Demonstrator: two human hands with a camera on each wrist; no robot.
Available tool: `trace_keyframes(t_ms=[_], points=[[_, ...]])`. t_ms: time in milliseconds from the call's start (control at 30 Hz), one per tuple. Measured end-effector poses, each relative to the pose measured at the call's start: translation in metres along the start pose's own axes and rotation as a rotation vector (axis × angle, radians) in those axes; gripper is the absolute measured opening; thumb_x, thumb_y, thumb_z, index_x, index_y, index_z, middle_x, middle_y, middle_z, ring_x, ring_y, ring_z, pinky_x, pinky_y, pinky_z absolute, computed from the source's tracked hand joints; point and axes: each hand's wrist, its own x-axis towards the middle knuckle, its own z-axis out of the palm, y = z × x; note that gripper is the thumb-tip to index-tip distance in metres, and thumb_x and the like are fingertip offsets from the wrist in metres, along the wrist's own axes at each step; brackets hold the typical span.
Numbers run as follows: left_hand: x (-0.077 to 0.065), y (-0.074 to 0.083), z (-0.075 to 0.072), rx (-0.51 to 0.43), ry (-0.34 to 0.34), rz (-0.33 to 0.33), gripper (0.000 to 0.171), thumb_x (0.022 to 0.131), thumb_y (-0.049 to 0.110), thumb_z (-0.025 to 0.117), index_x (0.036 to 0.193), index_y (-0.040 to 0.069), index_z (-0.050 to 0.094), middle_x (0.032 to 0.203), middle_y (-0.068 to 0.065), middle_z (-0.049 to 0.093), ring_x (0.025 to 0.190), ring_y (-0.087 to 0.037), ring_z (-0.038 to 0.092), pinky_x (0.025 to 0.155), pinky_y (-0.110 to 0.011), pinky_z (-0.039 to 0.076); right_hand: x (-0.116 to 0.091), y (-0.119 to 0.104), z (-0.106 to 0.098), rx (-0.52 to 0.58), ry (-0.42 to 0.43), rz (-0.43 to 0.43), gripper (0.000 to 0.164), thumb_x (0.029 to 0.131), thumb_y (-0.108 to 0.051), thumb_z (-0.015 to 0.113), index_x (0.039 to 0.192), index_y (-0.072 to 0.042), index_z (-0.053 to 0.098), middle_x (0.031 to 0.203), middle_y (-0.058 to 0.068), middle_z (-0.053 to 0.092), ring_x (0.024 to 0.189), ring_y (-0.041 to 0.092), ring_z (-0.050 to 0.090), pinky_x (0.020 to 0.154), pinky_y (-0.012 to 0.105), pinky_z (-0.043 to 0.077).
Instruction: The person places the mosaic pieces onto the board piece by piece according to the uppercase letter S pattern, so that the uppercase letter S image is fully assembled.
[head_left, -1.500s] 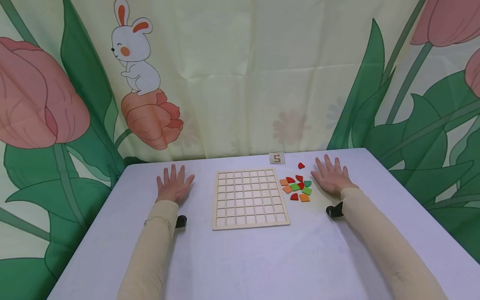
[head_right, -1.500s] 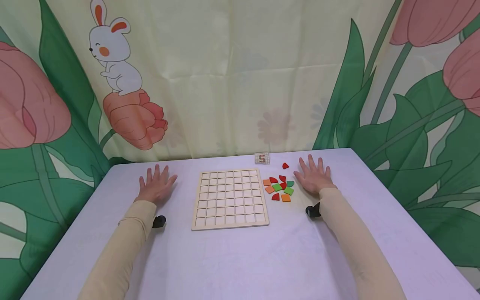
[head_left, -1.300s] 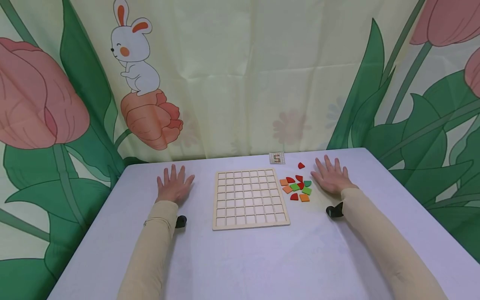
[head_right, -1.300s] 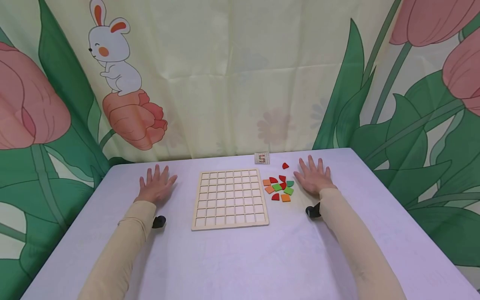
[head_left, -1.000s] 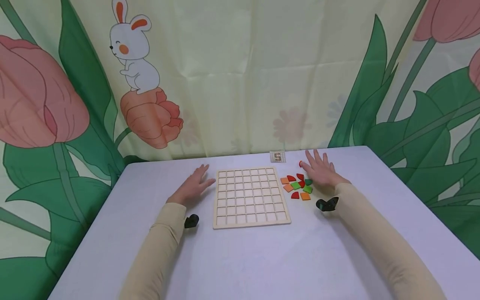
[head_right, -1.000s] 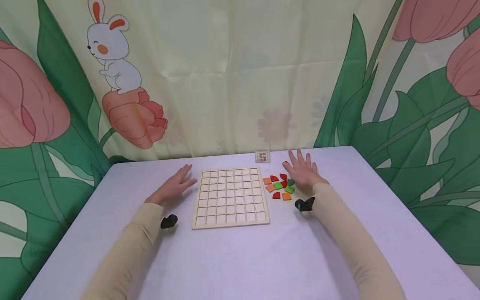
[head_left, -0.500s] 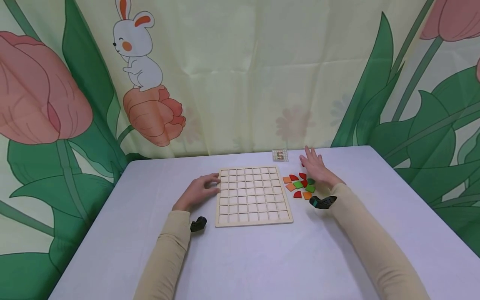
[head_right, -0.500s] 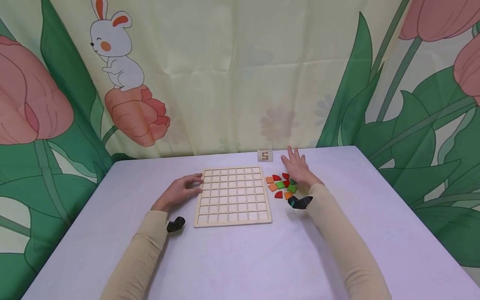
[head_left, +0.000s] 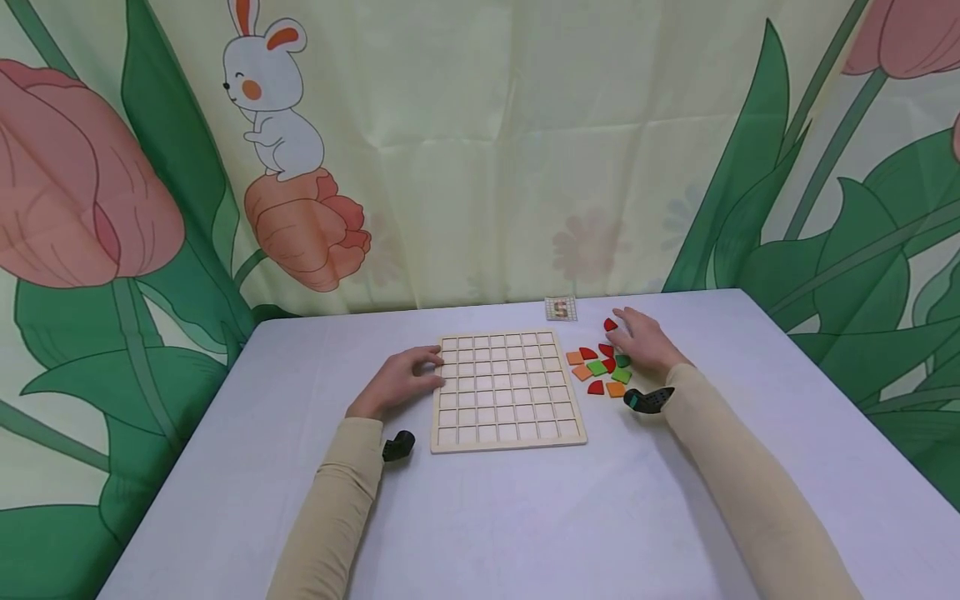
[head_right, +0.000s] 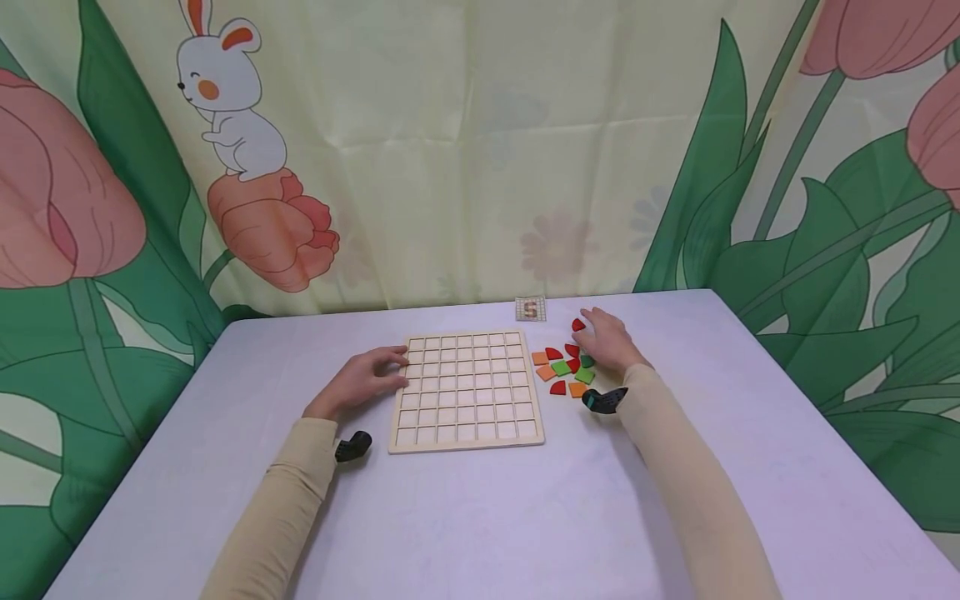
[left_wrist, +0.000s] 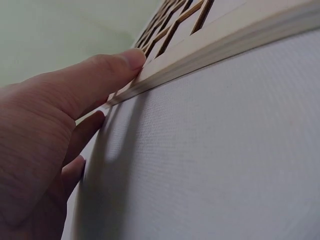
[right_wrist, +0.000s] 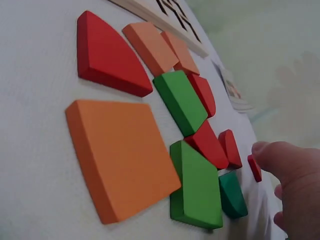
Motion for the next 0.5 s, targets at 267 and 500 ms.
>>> trace_keyframes(t_ms=[267, 500], points=[[0.000, 0.002, 0.000, 0.010, -0.011, 0.006, 0.037, 0.084, 0.026, 0.078, 0.115, 0.008, 0.069, 0.144, -0.006, 0.052, 0.139, -0.027, 0.039, 0.116, -0.044, 0.028, 0.009, 0.008, 0.002, -0.036, 0.085, -0.020, 0.053, 0.100, -0.020, 0.052, 0.145, 0.005, 0.039, 0.147, 0.028, 0.038, 0.138, 0.044, 0.030, 0.112, 0.061, 0.027], [0.000, 0.003, -0.001, 0.011, -0.020, -0.001, 0.037, 0.084, 0.025, 0.078, 0.116, 0.008, 0.069, 0.143, -0.004, 0.052, 0.139, -0.025, 0.040, 0.116, -0.042, 0.029, 0.018, 0.007, 0.000, -0.121, 0.052, -0.086, 0.048, 0.099, -0.009, 0.054, 0.143, 0.005, 0.042, 0.147, 0.026, 0.041, 0.138, 0.044, 0.033, 0.111, 0.059, 0.029]])
